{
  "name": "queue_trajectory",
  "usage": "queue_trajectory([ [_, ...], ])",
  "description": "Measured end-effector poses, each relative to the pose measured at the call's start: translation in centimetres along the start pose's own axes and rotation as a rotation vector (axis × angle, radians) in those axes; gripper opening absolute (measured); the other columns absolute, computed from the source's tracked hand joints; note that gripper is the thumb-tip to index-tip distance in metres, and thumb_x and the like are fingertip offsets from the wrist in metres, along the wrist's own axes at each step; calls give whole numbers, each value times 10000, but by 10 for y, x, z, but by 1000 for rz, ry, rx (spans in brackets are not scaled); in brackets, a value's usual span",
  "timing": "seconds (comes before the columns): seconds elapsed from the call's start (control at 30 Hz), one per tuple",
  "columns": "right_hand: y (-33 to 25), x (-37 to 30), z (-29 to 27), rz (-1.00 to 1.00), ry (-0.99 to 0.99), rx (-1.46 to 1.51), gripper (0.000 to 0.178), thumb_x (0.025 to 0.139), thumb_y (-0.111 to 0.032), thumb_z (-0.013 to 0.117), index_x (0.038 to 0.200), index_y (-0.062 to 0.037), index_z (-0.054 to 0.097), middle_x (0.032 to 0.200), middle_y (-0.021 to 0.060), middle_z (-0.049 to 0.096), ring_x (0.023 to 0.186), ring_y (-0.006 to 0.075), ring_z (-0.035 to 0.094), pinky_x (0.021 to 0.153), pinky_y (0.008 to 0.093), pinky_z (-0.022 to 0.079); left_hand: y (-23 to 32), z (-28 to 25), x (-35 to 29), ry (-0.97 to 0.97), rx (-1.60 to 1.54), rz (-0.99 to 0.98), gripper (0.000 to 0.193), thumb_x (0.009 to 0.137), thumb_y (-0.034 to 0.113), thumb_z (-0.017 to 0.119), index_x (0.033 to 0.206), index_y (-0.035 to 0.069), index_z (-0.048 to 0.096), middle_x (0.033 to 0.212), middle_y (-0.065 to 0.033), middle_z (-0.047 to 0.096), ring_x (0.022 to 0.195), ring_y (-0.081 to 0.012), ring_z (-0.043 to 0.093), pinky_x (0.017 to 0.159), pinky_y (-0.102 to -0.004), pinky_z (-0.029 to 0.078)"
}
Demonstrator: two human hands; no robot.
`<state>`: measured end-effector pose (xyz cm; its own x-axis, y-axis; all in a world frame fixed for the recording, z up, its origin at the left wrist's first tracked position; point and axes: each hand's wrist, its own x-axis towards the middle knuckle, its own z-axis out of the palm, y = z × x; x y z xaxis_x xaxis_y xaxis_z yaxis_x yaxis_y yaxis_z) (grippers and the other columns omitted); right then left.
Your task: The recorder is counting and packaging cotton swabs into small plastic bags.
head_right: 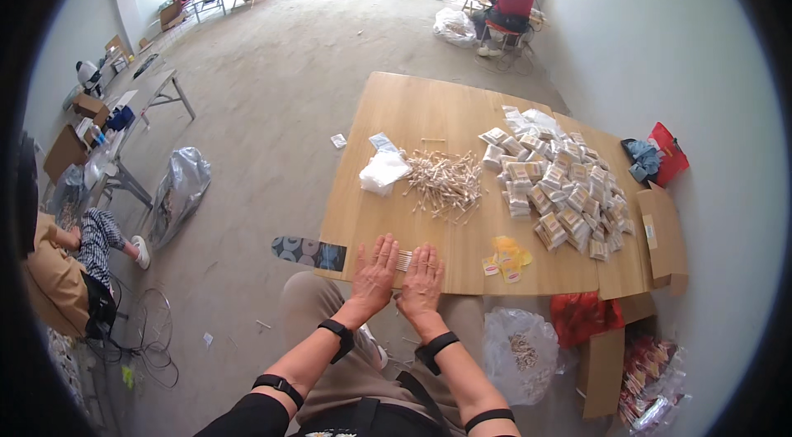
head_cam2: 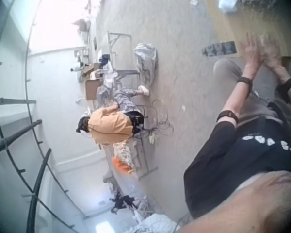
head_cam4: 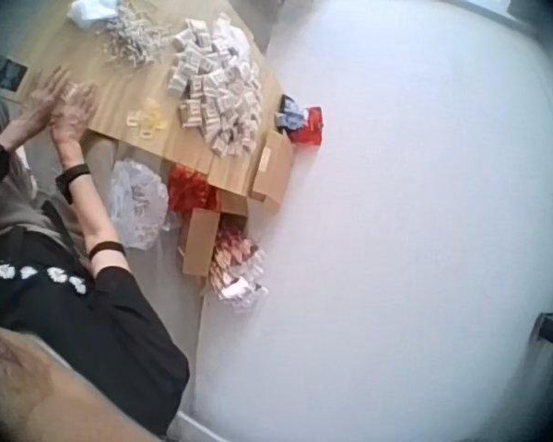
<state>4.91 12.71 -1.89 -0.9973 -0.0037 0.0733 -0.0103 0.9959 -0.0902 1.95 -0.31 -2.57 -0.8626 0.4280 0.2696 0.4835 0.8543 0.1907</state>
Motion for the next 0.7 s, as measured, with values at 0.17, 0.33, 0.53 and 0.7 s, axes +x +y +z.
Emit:
queue_trajectory([
  [0.17,-1,5,14,-86,81,-10,1075,677,-292,803,1535,47,251,1611,254,227,1529,393,155,1230,537,128,1,18,2,37,27,-3,680,879,177,559,1515,26,371,1607,-159,328,1519,-296,262,1218,-579,122],
  [0.33,-8,2,4,-95,65,60,935,764,-225,696,1546,25,250,1616,245,226,1535,390,142,1228,543,129,3,20,-1,57,57,7,632,921,195,503,1519,35,374,1611,-158,325,1520,-298,258,1219,-578,118],
  [0.53,-7,3,11,-98,136,10,847,819,-250,649,1532,26,286,1608,243,253,1529,390,172,1225,540,144,4,20,1,86,72,33,623,926,207,505,1515,41,385,1607,-157,336,1518,-290,267,1216,-578,121],
  [0.7,-9,7,13,-120,187,-17,792,836,-273,640,1509,22,342,1596,242,283,1524,388,195,1221,543,160,-1,21,1,84,3,12,619,920,194,514,1504,29,398,1609,-167,327,1519,-301,262,1216,-581,95],
])
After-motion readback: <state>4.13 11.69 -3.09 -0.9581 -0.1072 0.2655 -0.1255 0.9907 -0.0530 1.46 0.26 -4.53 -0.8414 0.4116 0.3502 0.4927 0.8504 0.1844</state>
